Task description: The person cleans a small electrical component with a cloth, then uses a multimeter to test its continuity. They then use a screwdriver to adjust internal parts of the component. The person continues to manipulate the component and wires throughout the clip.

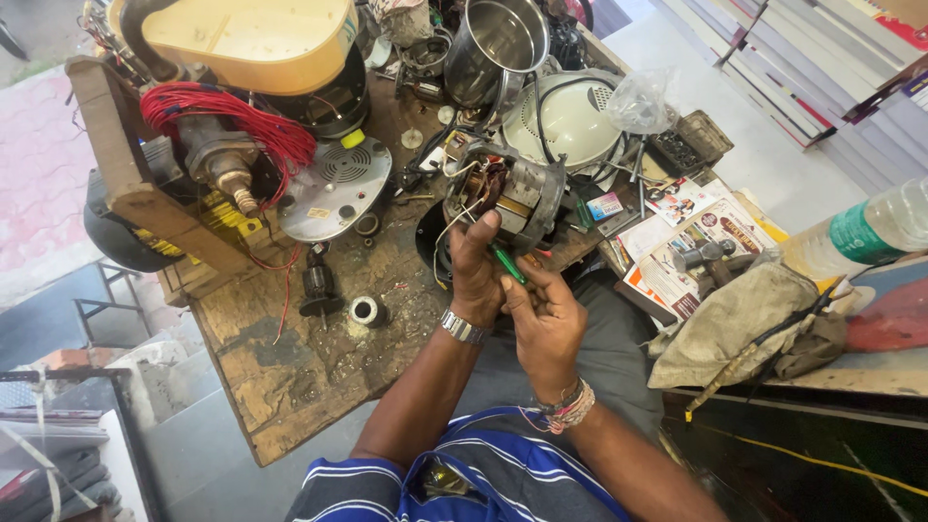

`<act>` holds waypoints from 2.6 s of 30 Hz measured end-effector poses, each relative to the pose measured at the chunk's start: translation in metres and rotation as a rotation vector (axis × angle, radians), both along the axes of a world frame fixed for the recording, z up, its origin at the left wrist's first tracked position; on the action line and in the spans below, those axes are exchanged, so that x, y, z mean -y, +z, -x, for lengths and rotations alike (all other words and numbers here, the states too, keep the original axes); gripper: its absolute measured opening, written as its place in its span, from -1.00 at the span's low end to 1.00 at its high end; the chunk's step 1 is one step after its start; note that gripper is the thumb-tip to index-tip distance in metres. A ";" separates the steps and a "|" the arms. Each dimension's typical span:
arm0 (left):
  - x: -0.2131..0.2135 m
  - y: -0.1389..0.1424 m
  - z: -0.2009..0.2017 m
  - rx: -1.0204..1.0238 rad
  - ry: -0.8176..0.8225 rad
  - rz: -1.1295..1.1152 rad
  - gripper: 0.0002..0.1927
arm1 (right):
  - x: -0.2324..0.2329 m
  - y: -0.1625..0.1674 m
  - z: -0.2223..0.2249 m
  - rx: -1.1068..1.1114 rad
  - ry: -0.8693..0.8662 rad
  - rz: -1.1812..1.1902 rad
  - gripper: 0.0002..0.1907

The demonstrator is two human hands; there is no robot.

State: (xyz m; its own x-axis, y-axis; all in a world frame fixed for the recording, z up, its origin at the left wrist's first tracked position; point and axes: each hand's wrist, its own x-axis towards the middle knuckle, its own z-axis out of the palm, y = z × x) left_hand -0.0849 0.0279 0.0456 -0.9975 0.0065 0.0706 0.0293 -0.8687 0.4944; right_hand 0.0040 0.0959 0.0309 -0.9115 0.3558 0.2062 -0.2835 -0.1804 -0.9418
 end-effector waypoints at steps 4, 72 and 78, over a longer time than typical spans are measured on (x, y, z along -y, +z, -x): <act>0.003 0.006 -0.002 -0.030 -0.041 0.040 -0.35 | 0.002 0.005 -0.005 -0.071 -0.018 -0.058 -0.70; 0.018 -0.037 0.007 -0.117 0.035 0.140 -0.31 | -0.008 0.039 0.018 0.607 0.631 0.904 -0.74; 0.048 -0.042 0.000 -0.050 0.010 0.068 -0.39 | -0.051 0.016 -0.010 0.513 0.544 0.340 -0.69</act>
